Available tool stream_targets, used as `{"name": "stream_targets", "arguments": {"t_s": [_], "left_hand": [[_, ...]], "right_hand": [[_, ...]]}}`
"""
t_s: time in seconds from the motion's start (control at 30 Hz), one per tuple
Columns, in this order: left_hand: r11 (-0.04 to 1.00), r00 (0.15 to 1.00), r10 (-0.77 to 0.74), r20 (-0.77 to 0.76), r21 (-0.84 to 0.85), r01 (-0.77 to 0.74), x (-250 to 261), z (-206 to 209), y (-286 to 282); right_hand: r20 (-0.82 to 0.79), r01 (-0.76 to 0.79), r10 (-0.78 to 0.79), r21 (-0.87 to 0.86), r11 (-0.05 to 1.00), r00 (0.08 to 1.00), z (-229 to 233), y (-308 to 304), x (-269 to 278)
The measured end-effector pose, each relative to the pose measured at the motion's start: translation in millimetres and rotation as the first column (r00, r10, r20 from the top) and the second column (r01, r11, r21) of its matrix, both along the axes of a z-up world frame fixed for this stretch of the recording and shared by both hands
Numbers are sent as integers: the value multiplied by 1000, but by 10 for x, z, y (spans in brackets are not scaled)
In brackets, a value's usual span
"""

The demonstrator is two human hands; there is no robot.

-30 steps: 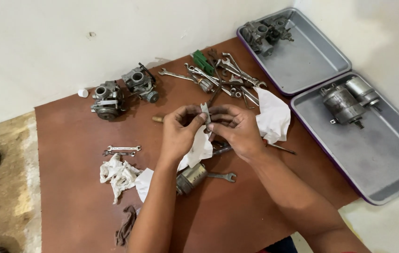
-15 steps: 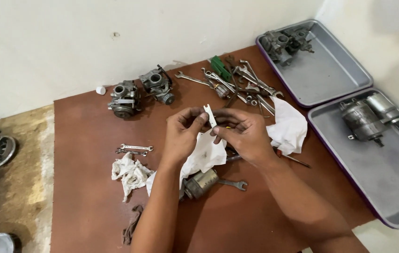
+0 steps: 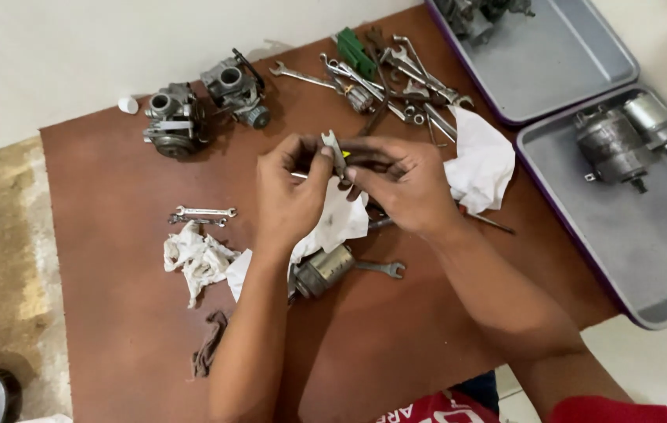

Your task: The person cleans a small metal part with a white cloth, then uses a screwdriver to unscrew and disassemble a cylindrical metal component on a workbench. They continue to manipulate the disassembled parts and tools throughout the video.

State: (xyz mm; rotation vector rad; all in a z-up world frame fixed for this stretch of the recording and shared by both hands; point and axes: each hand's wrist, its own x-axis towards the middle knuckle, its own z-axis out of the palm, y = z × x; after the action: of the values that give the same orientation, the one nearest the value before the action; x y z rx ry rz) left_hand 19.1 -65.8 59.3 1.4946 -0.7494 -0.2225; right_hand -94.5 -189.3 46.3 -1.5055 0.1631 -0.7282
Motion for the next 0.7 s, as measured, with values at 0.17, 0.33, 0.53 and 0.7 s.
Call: {"name": "stream_targets", "arguments": {"t_s": [0.17, 0.33, 0.53, 0.7], "left_hand": [[994, 993, 103, 66, -54, -99, 41, 7, 35], [994, 994, 97, 57, -64, -93, 97, 20, 91], [993, 995, 97, 26, -63, -95, 102, -22, 71], [995, 995, 94, 8, -42, -94, 111, -50, 27]], "right_hand": [[-164, 81, -148, -357, 931, 975, 54, -190, -140], [-526, -333, -429, -830, 448, 734, -658, -298, -70], [-528, -443, -437, -849, 288, 728, -1048, -340, -70], [-549, -401, -439, -830, 389, 711, -903, -277, -105]]}}
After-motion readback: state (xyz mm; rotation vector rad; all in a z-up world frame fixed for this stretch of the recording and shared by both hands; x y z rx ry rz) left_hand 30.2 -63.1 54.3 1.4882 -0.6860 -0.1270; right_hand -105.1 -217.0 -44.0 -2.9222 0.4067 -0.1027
